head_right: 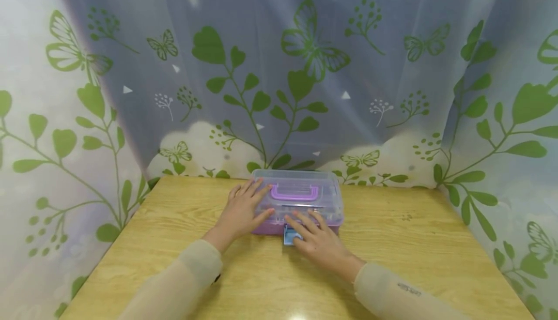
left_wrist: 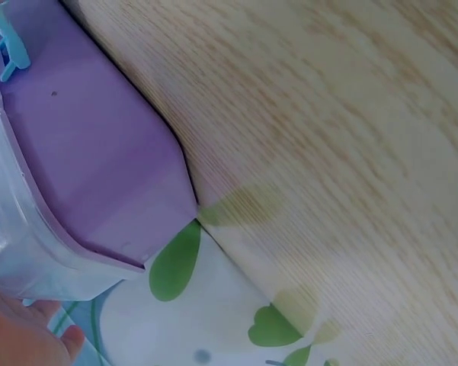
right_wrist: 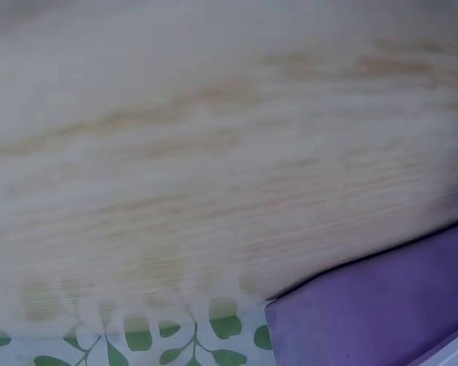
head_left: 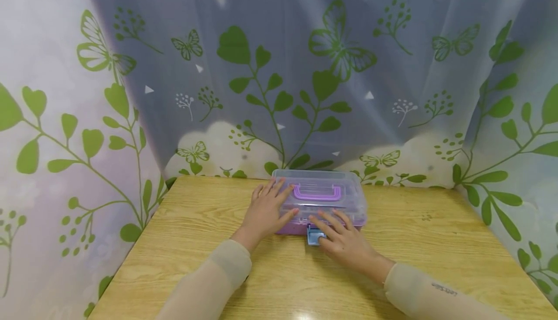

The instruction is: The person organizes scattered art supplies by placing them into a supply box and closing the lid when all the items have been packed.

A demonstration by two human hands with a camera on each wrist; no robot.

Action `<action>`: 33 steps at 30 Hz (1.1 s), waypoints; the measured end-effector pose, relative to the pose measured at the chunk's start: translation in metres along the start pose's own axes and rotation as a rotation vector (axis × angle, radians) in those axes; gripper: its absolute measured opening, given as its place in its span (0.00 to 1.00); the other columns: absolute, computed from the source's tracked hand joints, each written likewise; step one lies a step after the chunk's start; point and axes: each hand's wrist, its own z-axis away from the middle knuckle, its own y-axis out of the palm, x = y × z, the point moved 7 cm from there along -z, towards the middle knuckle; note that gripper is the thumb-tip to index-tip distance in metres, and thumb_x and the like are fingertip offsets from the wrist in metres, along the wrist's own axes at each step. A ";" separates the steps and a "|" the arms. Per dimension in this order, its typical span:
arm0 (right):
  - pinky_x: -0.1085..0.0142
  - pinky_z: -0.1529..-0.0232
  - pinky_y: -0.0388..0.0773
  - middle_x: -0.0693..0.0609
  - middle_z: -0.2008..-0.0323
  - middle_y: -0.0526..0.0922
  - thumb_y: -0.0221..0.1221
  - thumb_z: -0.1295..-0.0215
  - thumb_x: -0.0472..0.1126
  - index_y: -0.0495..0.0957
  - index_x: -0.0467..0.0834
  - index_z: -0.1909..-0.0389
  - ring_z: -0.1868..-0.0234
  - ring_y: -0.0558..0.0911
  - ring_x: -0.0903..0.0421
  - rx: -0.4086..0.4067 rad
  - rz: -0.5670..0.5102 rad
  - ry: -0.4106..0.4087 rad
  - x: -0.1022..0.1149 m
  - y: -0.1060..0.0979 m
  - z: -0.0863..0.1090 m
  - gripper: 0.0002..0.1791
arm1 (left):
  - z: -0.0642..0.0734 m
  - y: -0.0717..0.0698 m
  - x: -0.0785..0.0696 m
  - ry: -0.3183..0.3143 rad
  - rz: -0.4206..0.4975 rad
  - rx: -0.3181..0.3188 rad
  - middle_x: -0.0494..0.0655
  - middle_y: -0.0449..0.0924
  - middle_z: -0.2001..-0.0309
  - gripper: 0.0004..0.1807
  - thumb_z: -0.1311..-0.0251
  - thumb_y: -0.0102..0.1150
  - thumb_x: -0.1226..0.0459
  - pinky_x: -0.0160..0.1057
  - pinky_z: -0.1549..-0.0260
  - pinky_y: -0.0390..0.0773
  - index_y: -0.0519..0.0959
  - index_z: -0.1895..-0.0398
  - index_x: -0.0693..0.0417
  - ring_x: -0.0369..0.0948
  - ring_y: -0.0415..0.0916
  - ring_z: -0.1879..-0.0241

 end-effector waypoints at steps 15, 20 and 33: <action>0.38 0.39 0.61 0.41 0.34 0.73 0.44 0.21 0.49 0.81 0.46 0.55 0.34 0.68 0.36 -0.211 -0.060 0.129 -0.021 -0.018 -0.013 0.18 | -0.001 0.006 0.003 -0.011 -0.009 -0.002 0.49 0.50 0.21 0.39 0.31 0.42 0.34 0.60 0.28 0.49 0.61 0.22 0.40 0.52 0.45 0.22; 0.37 0.38 0.61 0.41 0.34 0.74 0.40 0.19 0.48 0.83 0.47 0.54 0.34 0.68 0.36 -0.226 -0.044 0.164 -0.025 -0.016 -0.012 0.21 | -0.001 0.006 0.003 -0.013 -0.017 0.004 0.48 0.49 0.21 0.40 0.31 0.39 0.32 0.60 0.28 0.50 0.60 0.22 0.39 0.52 0.45 0.22; 0.34 0.35 0.56 0.40 0.29 0.67 0.76 0.52 0.54 0.79 0.49 0.46 0.29 0.61 0.34 -0.032 -0.038 0.279 -0.031 -0.005 -0.007 0.32 | -0.001 0.004 0.002 -0.011 -0.015 -0.012 0.49 0.51 0.21 0.39 0.31 0.42 0.34 0.61 0.29 0.52 0.61 0.23 0.40 0.53 0.47 0.23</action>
